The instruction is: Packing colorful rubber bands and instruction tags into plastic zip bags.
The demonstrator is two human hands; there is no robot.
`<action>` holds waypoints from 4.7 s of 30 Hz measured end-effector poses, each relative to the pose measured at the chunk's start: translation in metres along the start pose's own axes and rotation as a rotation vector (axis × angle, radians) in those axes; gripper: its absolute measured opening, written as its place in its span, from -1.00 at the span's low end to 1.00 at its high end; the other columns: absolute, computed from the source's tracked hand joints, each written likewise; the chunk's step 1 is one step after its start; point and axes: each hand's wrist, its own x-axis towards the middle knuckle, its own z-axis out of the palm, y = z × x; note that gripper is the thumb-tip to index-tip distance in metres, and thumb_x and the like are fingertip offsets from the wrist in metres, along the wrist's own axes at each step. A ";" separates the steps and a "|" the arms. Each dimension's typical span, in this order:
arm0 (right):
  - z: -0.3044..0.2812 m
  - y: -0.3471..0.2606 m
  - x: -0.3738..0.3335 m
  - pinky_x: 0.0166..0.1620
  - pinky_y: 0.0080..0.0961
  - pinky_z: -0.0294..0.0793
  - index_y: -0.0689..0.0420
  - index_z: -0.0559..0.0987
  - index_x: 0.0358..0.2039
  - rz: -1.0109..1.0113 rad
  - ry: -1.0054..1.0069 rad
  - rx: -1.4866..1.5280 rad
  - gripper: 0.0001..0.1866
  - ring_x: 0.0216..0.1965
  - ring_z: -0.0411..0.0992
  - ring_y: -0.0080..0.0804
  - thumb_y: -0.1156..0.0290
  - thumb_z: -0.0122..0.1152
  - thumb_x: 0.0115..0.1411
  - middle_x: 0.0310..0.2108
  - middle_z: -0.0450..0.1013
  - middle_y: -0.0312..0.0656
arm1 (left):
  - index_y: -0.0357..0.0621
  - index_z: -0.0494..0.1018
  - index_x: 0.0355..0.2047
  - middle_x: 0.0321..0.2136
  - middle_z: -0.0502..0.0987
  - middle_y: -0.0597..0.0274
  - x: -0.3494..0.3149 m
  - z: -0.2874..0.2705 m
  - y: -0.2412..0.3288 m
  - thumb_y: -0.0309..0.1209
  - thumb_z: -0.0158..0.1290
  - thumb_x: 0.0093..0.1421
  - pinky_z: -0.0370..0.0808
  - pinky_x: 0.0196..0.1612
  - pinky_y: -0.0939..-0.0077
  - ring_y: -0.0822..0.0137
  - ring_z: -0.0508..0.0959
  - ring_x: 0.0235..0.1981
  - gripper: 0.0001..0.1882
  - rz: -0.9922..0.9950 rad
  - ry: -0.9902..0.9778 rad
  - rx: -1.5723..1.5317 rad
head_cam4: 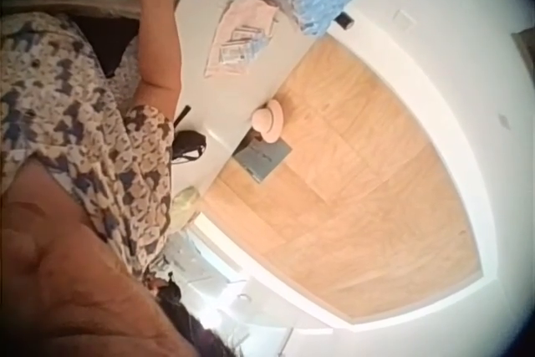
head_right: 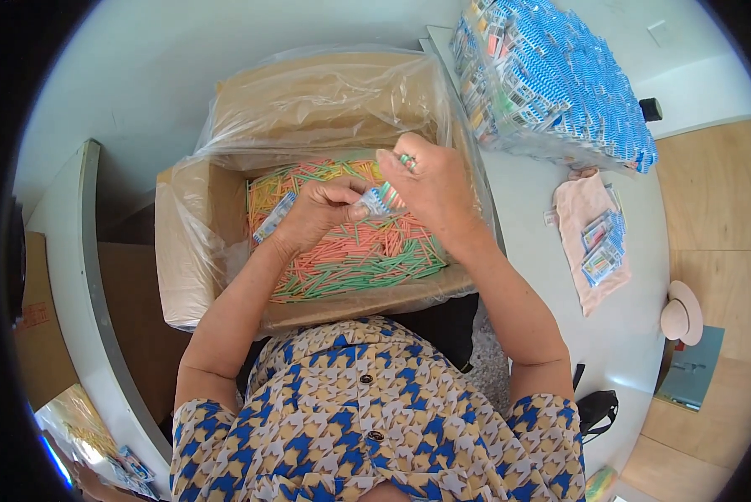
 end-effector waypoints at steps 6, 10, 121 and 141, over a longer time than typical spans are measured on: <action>0.001 -0.009 -0.007 -0.51 -0.63 0.24 0.21 0.46 -0.46 -0.074 -0.061 0.126 -0.80 -0.54 0.27 -0.68 0.35 0.14 0.19 -0.61 0.36 -0.34 | -0.21 0.57 -0.26 -0.37 0.58 0.32 -0.002 0.004 0.000 -0.46 0.13 0.13 0.45 -0.18 0.55 0.51 0.50 -0.30 -0.83 -0.085 0.036 -0.064; -0.008 -0.003 -0.020 -0.44 -0.55 0.33 0.20 0.48 -0.39 -0.078 0.033 0.238 -0.85 -0.50 0.33 -0.60 0.38 0.16 0.16 -0.54 0.40 -0.30 | -0.22 0.58 -0.26 -0.37 0.59 0.32 0.003 0.007 -0.009 -0.44 0.12 0.14 0.43 -0.17 0.57 0.52 0.49 -0.32 -0.82 -0.102 0.037 -0.156; 0.034 0.081 -0.046 -0.10 -0.24 0.38 0.25 0.42 -0.16 -0.179 -1.063 -0.448 -0.72 -0.15 0.39 -0.05 0.38 0.05 0.15 -0.25 0.43 0.02 | -0.30 0.49 -0.40 -0.67 0.46 0.08 0.011 -0.040 -0.002 -0.40 0.03 0.14 0.34 -0.51 0.43 0.42 0.37 -0.65 -0.82 -0.042 0.380 0.513; 0.047 0.097 0.002 -0.59 -0.64 0.27 0.03 0.34 -0.46 0.832 -0.480 0.905 -0.81 -0.62 0.24 -0.65 0.28 -0.02 0.29 -0.57 0.26 -0.42 | -0.28 0.51 -0.31 -0.54 0.47 0.49 0.011 -0.044 0.000 -0.47 -0.03 0.23 0.32 -0.48 0.71 0.68 0.34 -0.53 -0.84 -0.036 0.396 0.524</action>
